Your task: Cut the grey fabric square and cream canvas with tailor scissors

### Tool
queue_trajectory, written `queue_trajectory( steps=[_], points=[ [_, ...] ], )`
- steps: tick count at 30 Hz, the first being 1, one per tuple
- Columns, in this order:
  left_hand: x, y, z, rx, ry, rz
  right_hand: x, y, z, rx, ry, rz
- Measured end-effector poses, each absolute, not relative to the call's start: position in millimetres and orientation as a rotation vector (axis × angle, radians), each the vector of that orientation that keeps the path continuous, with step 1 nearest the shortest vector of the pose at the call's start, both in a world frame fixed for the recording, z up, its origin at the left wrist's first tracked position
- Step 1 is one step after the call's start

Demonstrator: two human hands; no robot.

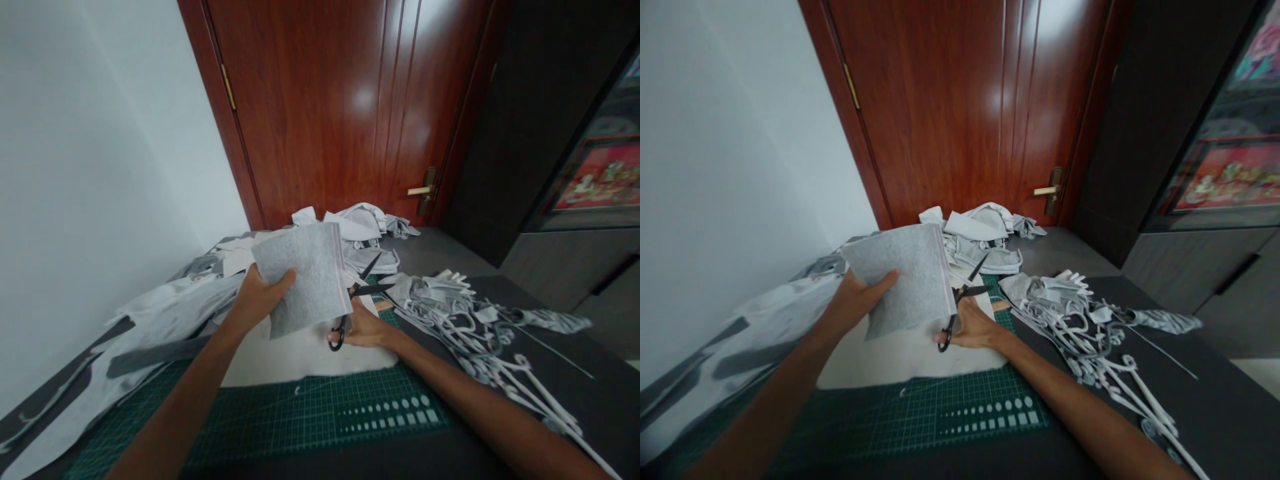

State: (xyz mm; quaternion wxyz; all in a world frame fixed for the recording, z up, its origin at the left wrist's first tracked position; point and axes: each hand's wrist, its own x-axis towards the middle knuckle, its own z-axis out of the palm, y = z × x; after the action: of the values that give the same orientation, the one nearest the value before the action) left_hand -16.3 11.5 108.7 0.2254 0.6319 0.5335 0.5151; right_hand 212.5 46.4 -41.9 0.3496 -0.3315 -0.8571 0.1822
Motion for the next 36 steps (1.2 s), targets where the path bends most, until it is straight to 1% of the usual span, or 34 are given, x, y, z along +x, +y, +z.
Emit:
queue_trajectory(
  steps=[5,12,17,22,27,30,32,36],
  points=[
    [-6.1,26.2,117.0,1.808,1.383,1.472,215.1,48.9,-47.5,-0.842,-2.107,0.479],
    [-0.4,46.6,121.1,1.793,1.321,1.545,227.3,64.7,-65.2,-0.939,-2.106,0.471],
    [2.0,48.9,137.0,1.703,1.326,1.662,233.9,70.0,-71.3,-0.927,-2.153,0.470],
    [2.0,43.7,142.9,1.778,1.425,1.634,228.9,59.0,-63.6,-0.909,-2.301,0.463],
    [-2.5,50.6,136.2,1.918,1.318,1.584,222.9,49.1,-51.8,-0.954,-2.344,0.548],
    [-5.7,57.5,133.8,1.949,1.326,1.584,222.5,48.6,-52.3,-0.858,-2.367,0.580],
    [-7.6,61.5,133.7,1.936,1.337,1.626,223.8,49.4,-54.2,-0.818,-2.371,0.602],
    [-9.5,65.3,137.2,1.804,1.280,1.791,229.0,51.7,-55.3,-0.885,-2.318,0.713]
  ],
)
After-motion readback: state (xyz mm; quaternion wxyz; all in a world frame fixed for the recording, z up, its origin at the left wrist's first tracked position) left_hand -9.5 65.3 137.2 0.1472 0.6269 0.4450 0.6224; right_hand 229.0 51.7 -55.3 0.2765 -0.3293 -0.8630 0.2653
